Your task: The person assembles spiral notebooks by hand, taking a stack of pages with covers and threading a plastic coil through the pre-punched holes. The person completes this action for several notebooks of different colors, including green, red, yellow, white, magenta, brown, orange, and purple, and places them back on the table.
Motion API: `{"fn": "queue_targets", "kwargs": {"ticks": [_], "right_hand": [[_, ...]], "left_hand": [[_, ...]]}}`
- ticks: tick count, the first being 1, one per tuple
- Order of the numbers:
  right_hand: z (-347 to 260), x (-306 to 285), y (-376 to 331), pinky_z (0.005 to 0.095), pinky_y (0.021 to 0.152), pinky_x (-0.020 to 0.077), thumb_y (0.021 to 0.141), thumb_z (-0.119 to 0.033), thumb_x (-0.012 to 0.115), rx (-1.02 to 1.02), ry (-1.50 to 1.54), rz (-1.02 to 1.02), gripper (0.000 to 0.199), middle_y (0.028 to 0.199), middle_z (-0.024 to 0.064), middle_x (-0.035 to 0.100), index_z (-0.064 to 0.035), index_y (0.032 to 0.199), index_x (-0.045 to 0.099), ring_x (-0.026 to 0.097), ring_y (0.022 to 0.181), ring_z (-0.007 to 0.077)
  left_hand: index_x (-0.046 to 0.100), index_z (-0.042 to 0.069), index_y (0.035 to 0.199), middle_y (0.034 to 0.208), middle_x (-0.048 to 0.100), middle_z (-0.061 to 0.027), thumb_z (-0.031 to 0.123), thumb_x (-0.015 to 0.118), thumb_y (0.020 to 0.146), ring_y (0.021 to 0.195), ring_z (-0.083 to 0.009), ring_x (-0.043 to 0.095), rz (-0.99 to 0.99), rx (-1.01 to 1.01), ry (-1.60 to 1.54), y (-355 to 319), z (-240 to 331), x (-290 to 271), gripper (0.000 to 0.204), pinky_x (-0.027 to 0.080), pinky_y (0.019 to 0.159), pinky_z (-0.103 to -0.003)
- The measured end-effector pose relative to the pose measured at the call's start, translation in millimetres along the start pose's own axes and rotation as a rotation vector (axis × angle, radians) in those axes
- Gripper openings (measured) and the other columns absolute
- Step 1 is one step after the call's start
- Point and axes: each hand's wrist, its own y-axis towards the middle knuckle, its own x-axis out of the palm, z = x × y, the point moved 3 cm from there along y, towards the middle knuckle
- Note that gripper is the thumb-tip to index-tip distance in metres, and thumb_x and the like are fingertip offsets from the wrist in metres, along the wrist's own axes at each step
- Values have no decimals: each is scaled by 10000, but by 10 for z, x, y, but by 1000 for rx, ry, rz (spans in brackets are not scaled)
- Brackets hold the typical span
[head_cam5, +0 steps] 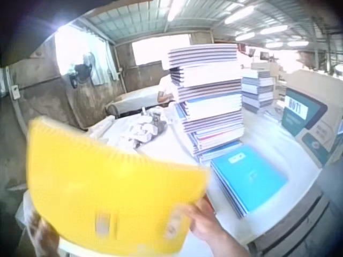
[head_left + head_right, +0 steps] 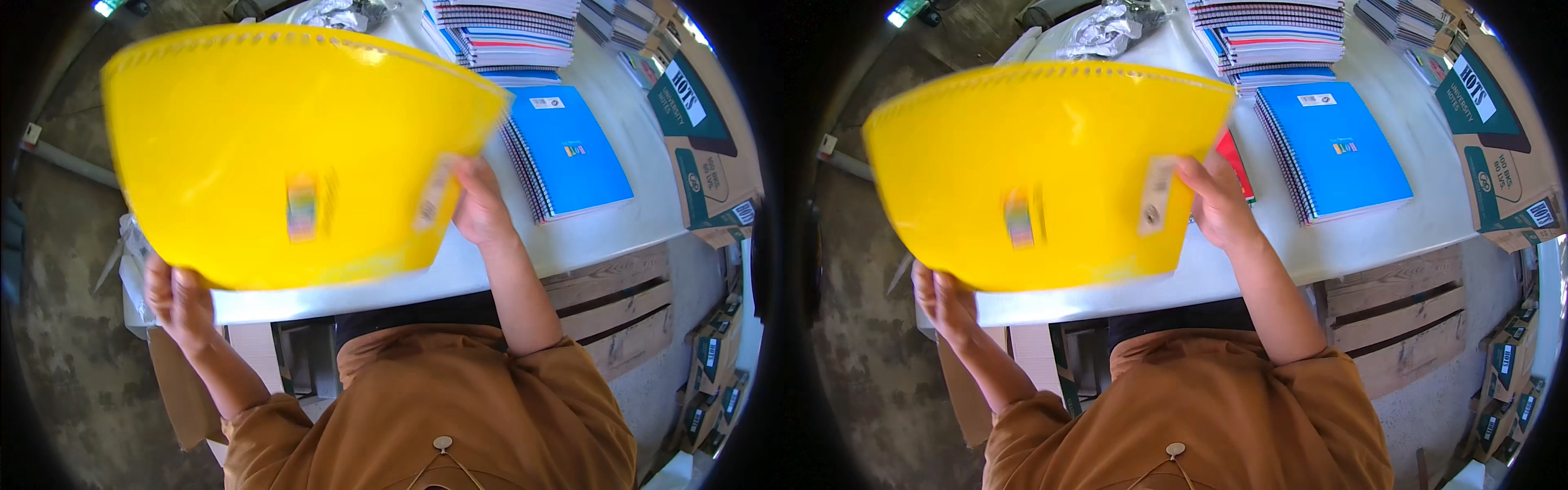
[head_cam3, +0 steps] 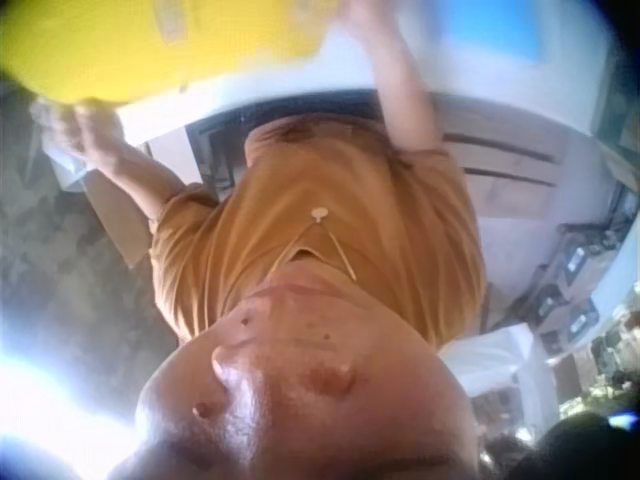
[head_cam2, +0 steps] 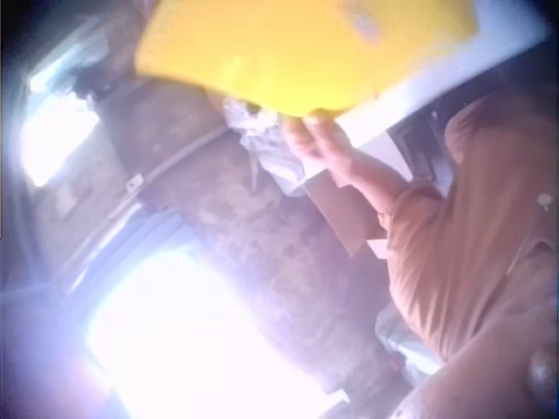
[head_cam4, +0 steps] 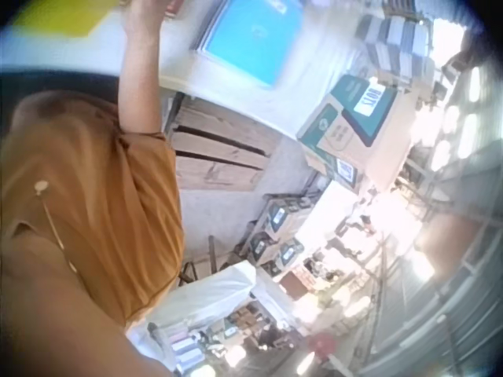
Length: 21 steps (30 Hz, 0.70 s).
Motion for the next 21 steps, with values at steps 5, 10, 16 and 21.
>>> {"fn": "queue_targets", "kwargs": {"ticks": [5,10,16,21], "right_hand": [[-290,157,-318,328,841,465,730,-43,677,-215,-229,-113,296,983,113,643,-4,1013,599,614,901,178],[-41,30,-461,285,769,494,749,-34,677,-45,-622,-105,272,965,91,648,-15,1010,603,610,866,136],[-60,8,-530,289,777,494,753,-52,684,54,-766,-88,304,997,78,638,-41,1042,589,596,908,151],[-243,273,-337,261,819,463,751,-52,679,108,-661,-379,364,1030,88,617,-33,1090,548,558,987,145]], "left_hand": [[529,10,1024,900,598,-67,86,613,799,799,-131,541,20,-338,10,-661,-431,105,252,436,718,-268],[563,-10,975,921,615,-63,-55,519,710,811,-122,550,138,-674,-4,-1038,-1223,395,273,412,732,-260],[549,-17,970,896,602,-51,-75,509,714,807,-110,552,126,-629,5,-1037,-1372,506,266,411,722,-231],[564,-28,969,888,613,-79,-38,533,736,817,-147,567,110,-668,143,-1102,-1369,409,235,423,738,-261]]}}
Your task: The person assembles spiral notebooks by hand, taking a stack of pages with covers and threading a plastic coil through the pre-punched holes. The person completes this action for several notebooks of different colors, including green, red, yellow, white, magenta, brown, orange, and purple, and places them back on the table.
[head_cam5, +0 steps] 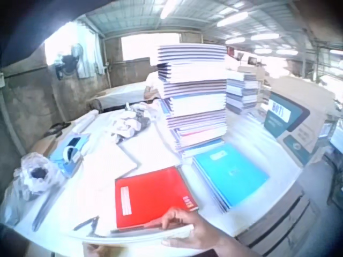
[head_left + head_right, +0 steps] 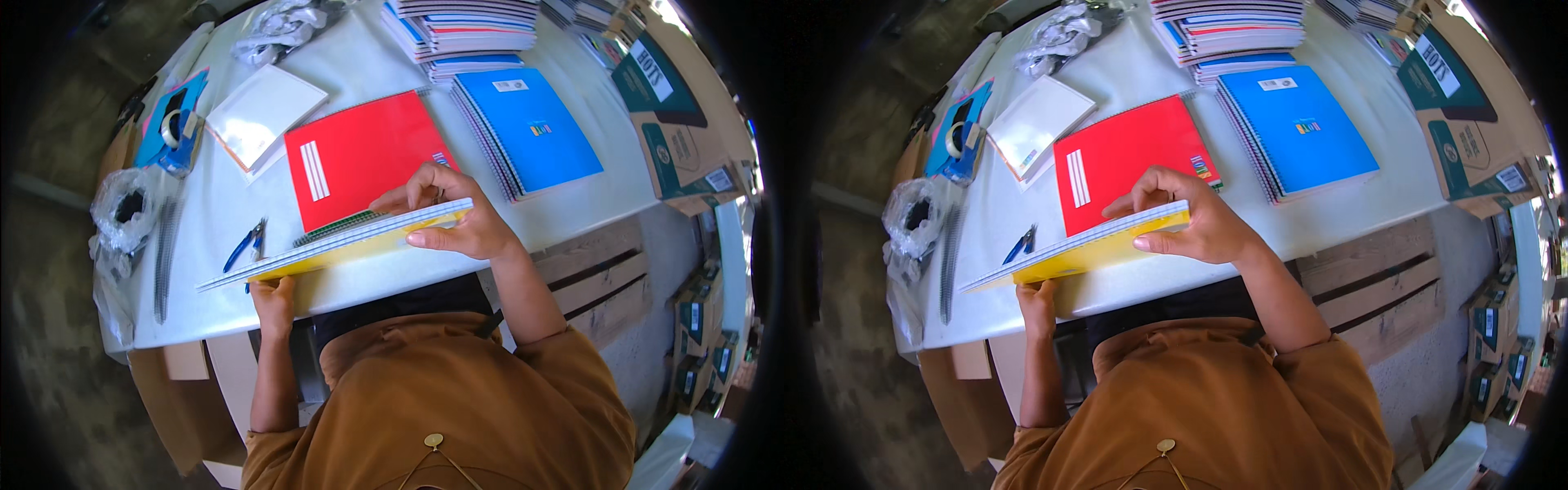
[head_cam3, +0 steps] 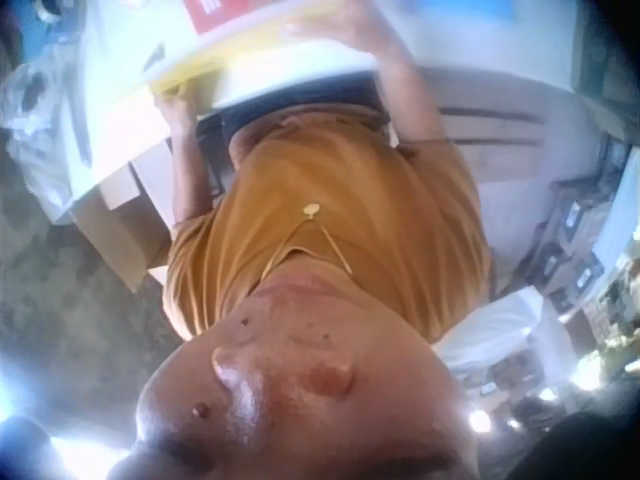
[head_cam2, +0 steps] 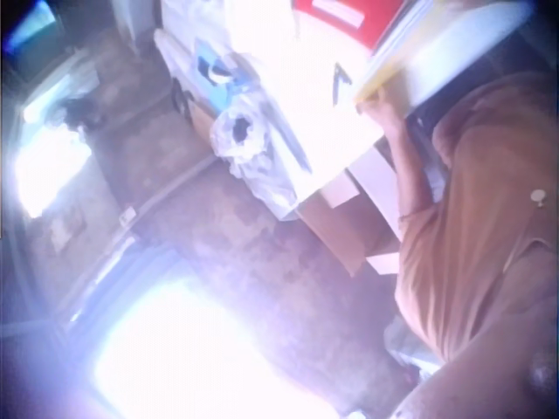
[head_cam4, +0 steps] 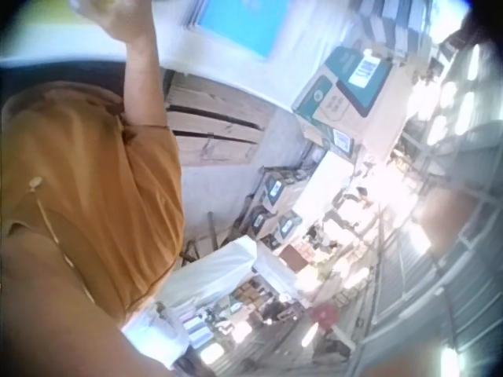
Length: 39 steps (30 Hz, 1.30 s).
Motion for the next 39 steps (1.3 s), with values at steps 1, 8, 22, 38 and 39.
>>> {"fn": "queue_targets", "kwargs": {"ticks": [1,8,22,38,39], "right_hand": [[34,48,43,244,803,466,751,-38,678,-33,47,-25,355,1040,98,619,-33,1085,558,568,973,141],[-31,-37,-11,231,641,504,754,-52,678,-100,-450,44,310,1048,126,639,-44,1060,637,627,905,200],[86,-108,-81,227,554,474,751,-85,695,-128,-379,319,286,967,144,660,1,1019,644,657,843,211],[35,-124,-80,201,542,454,764,-50,665,-147,-486,241,274,994,153,646,-19,1035,643,657,869,239],[22,-108,-57,200,555,461,760,-15,649,-219,-462,177,273,1002,154,640,-21,1033,643,646,901,264]], "left_hand": [[564,-28,969,888,613,-79,-38,533,736,817,-147,567,22,1,0,19,28,-26,235,423,738,-261],[591,89,989,1007,586,-120,187,524,814,931,-321,555,506,398,1242,1280,384,-1325,212,441,775,-409],[609,41,1015,807,609,-111,304,457,874,676,-232,562,390,359,795,1317,738,-1724,334,435,630,-327],[518,19,712,584,419,23,408,426,933,546,-56,326,-173,145,416,283,1432,-554,457,295,494,-222],[508,23,687,550,398,24,417,430,930,514,-58,321,-167,105,398,295,1442,-540,470,285,470,-222]]}}
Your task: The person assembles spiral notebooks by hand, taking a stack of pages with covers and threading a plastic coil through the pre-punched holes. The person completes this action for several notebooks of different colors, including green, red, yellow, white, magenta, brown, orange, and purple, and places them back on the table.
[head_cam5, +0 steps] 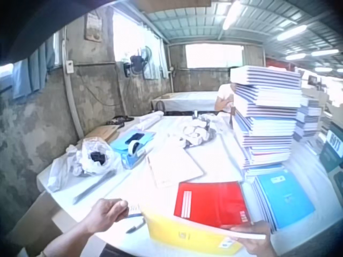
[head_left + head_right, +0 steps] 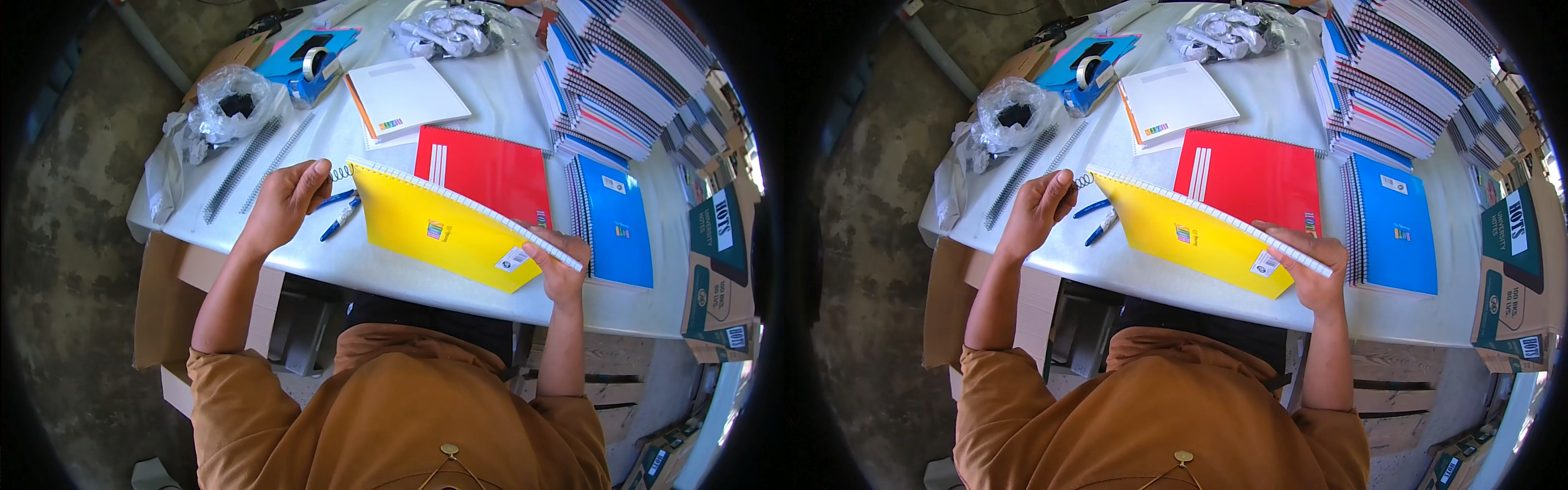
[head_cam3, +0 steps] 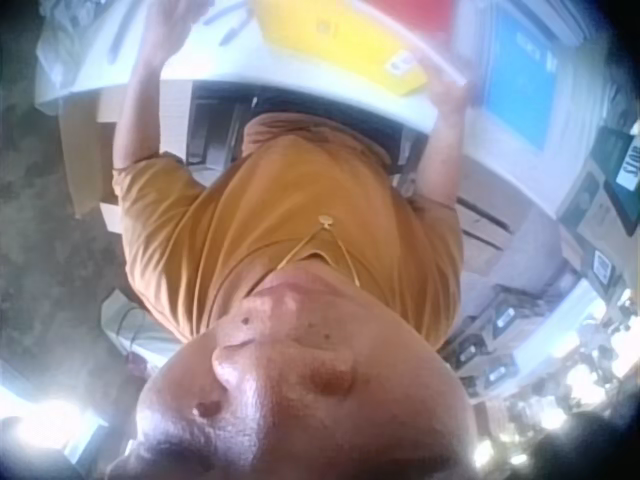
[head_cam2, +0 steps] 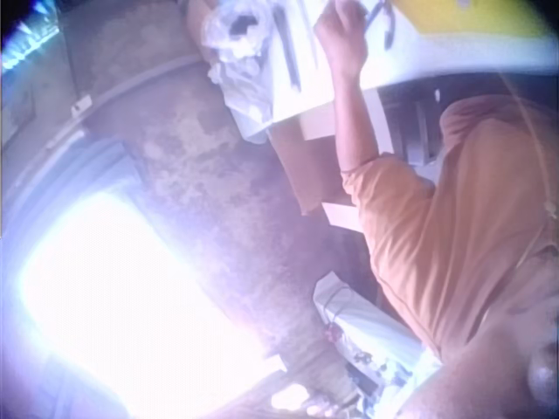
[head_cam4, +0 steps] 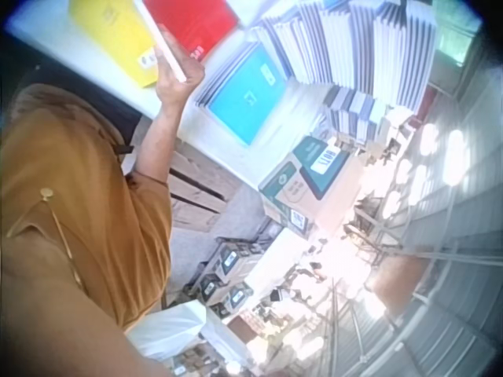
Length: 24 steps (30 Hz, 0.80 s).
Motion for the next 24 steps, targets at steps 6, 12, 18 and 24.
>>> {"fn": "queue_targets", "kwargs": {"ticks": [6,12,18,24], "right_hand": [[5,-15,1,216,608,492,746,71,605,-112,179,-117,308,1019,155,627,-38,1032,643,605,982,328],[-15,-62,-3,207,555,471,746,-4,647,-53,96,-82,267,1016,148,634,-30,1012,652,645,907,264],[25,-67,-71,222,603,474,760,-106,694,97,23,88,234,905,139,669,12,957,649,649,765,187],[99,20,-207,219,606,479,746,-78,694,219,176,71,280,958,137,658,-10,1012,639,648,826,181]], "left_hand": [[483,54,645,438,346,27,430,459,915,376,-52,287,-164,-371,-335,80,55,-132,463,233,363,-218],[531,50,788,669,514,-32,237,625,844,594,-76,487,-170,-7,-189,128,290,-140,218,404,552,-189],[564,9,1018,1016,576,-93,107,649,793,920,-221,541,-149,350,476,70,590,-64,260,419,843,-326],[592,38,1019,1068,576,-111,84,671,750,999,-267,554,102,733,882,47,807,82,284,443,824,-341]]}}
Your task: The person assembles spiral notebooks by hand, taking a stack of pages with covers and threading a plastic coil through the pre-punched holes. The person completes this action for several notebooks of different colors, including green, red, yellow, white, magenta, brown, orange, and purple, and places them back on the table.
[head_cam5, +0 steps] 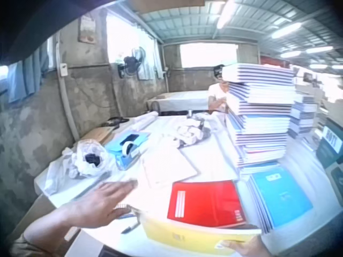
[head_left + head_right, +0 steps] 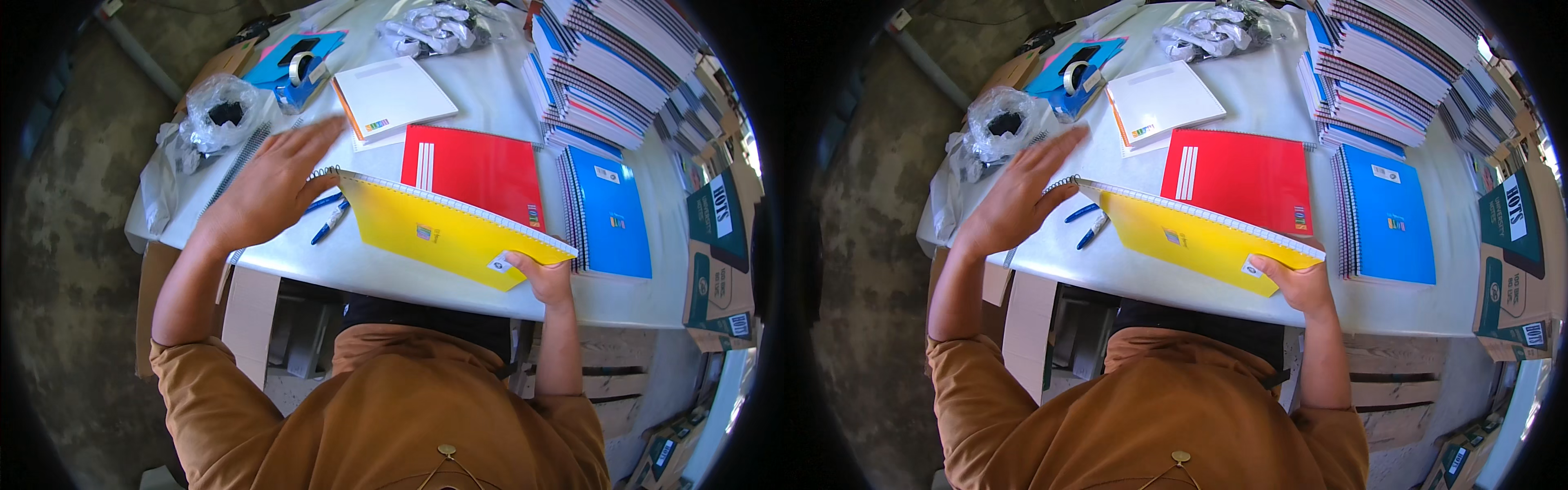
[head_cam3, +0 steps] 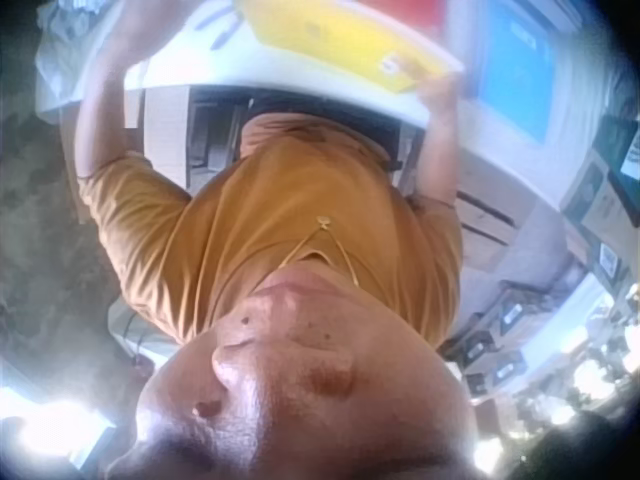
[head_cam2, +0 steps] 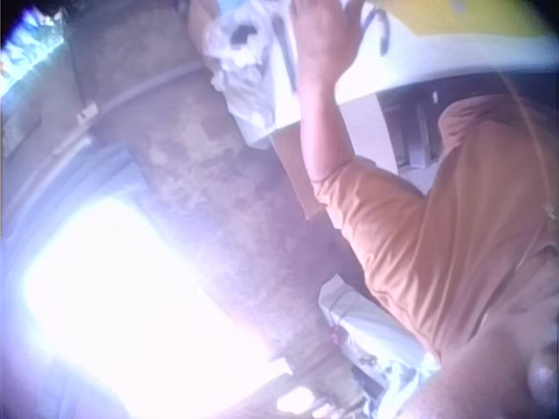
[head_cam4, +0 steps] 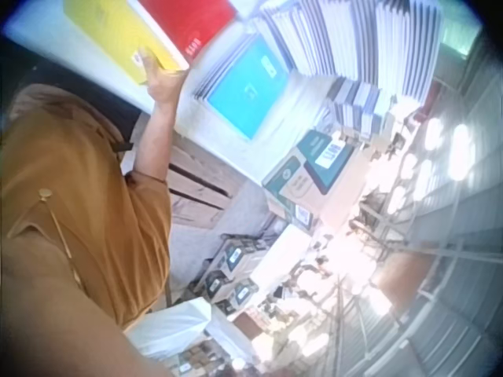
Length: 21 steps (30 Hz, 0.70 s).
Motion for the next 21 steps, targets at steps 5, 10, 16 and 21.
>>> {"fn": "queue_targets", "kwargs": {"ticks": [5,10,16,21], "right_hand": [[-2,-2,-7,203,600,487,756,-63,653,-142,-234,-157,356,1073,134,623,-44,1110,609,651,866,193],[-11,50,-6,197,622,492,765,-105,627,-234,-180,-186,365,1107,149,599,-25,1120,597,651,879,199],[-10,32,-48,228,693,507,770,-379,633,-199,-166,-220,531,1116,171,589,14,1124,581,646,893,220],[-35,119,-33,256,737,510,779,-382,642,-266,-45,-210,525,1106,196,588,19,1114,586,642,907,250]], "left_hand": [[604,33,976,937,615,-110,162,675,756,902,-251,594,-443,-296,-201,77,-12,16,265,404,878,-374],[585,39,975,938,608,-90,152,717,699,883,-276,576,-458,-33,-47,90,5,-63,325,423,813,-383],[557,44,838,870,588,-66,165,727,684,834,-235,565,-134,186,85,11,47,-61,259,425,723,-358],[533,51,772,815,573,-60,126,732,659,827,-236,566,-269,-24,108,103,110,-100,241,423,769,-357]]}}
